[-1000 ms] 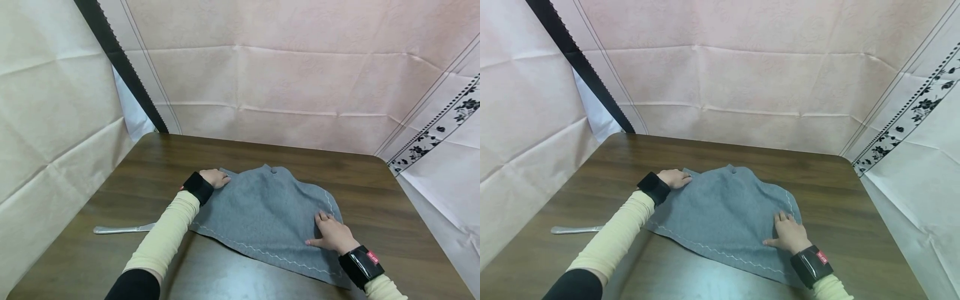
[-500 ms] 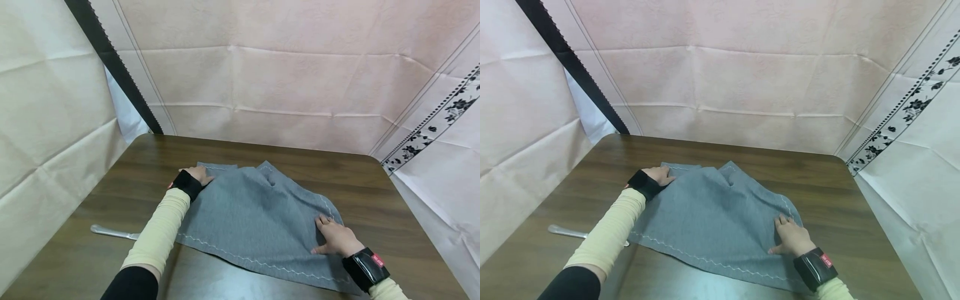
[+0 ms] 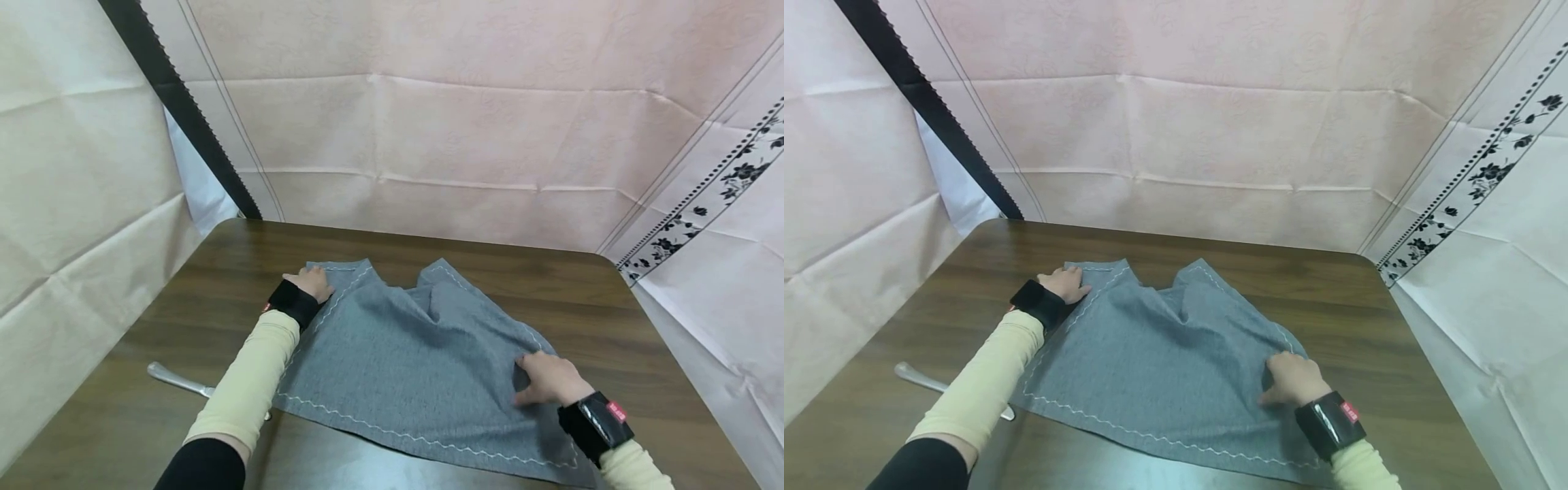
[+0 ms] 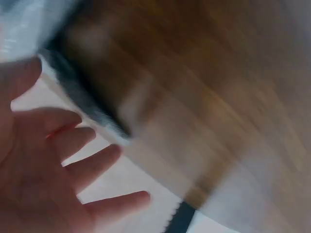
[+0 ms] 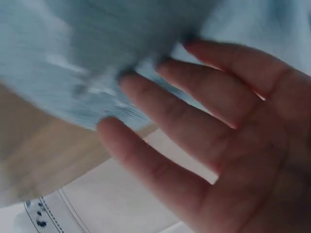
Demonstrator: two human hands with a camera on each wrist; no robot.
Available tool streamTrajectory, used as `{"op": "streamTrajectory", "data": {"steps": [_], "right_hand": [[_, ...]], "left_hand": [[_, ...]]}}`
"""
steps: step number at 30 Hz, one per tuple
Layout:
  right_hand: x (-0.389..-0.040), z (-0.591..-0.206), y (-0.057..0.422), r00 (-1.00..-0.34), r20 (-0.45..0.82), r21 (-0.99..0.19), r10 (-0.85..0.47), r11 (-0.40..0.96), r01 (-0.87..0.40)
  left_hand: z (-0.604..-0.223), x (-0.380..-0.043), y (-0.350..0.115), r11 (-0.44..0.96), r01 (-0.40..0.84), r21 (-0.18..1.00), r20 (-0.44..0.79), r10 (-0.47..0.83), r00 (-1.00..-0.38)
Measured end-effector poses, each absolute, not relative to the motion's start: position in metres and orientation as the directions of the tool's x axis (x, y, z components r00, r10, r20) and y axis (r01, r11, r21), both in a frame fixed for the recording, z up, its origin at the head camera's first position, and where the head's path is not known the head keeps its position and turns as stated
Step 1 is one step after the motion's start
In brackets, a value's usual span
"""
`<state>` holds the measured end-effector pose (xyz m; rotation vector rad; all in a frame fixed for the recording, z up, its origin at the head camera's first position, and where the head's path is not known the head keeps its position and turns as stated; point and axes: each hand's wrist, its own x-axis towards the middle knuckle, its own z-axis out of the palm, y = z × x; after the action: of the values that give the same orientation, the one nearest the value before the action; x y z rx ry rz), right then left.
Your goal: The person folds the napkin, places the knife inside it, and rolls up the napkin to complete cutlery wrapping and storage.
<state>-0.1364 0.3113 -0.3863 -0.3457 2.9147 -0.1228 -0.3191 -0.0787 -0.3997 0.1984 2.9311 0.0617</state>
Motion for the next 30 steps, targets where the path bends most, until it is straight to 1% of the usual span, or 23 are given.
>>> {"op": "streamTrajectory", "data": {"steps": [3, 5, 7, 9, 11, 13, 15, 17, 20, 24, 30], "right_hand": [[-0.159, -0.380, 0.305, -0.965, -0.046, -0.146, -0.257, 0.958, -0.248], [-0.179, -0.379, 0.297, -0.960, 0.046, -0.177, -0.277, 0.943, -0.281], [-0.202, -0.378, 0.288, -0.952, 0.076, -0.237, -0.295, 0.923, -0.305], [-0.224, -0.380, 0.280, -0.950, 0.051, -0.298, -0.308, 0.903, -0.309], [-0.243, -0.383, 0.273, -0.955, -0.016, -0.362, -0.298, 0.891, -0.272], [-0.256, -0.389, 0.270, -0.958, -0.100, -0.394, -0.269, 0.895, -0.210], [-0.263, -0.396, 0.269, -0.957, -0.170, -0.400, -0.236, 0.904, -0.152], [-0.268, -0.404, 0.271, -0.954, -0.215, -0.400, -0.209, 0.910, -0.109], [-0.270, -0.410, 0.274, -0.956, -0.224, -0.386, -0.190, 0.918, -0.092], [-0.270, -0.406, 0.279, -0.961, -0.229, -0.376, -0.155, 0.925, -0.059], [-0.268, -0.404, 0.303, -0.952, -0.299, -0.359, -0.070, 0.932, 0.044]], "left_hand": [[-0.399, -0.317, -0.069, 0.964, 0.256, 0.070, -0.092, 0.262, -0.961], [-0.396, -0.311, -0.059, 0.936, 0.340, 0.090, -0.011, 0.342, -0.940], [-0.395, -0.303, -0.049, 0.908, 0.409, 0.097, 0.028, 0.408, -0.913], [-0.397, -0.294, -0.040, 0.891, 0.441, 0.102, 0.029, 0.441, -0.897], [-0.400, -0.286, -0.034, 0.886, 0.452, 0.108, 0.005, 0.454, -0.891], [-0.404, -0.279, -0.031, 0.882, 0.459, 0.109, -0.014, 0.464, -0.886], [-0.407, -0.274, -0.029, 0.869, 0.477, 0.128, -0.029, 0.484, -0.874], [-0.408, -0.272, -0.029, 0.853, 0.501, 0.146, -0.033, 0.510, -0.859], [-0.407, -0.271, -0.030, 0.839, 0.515, 0.174, -0.050, 0.530, -0.847], [-0.401, -0.275, -0.035, 0.853, 0.489, 0.181, -0.069, 0.507, -0.859], [-0.396, -0.278, -0.042, 0.862, 0.469, 0.190, -0.095, 0.492, -0.865]]}}
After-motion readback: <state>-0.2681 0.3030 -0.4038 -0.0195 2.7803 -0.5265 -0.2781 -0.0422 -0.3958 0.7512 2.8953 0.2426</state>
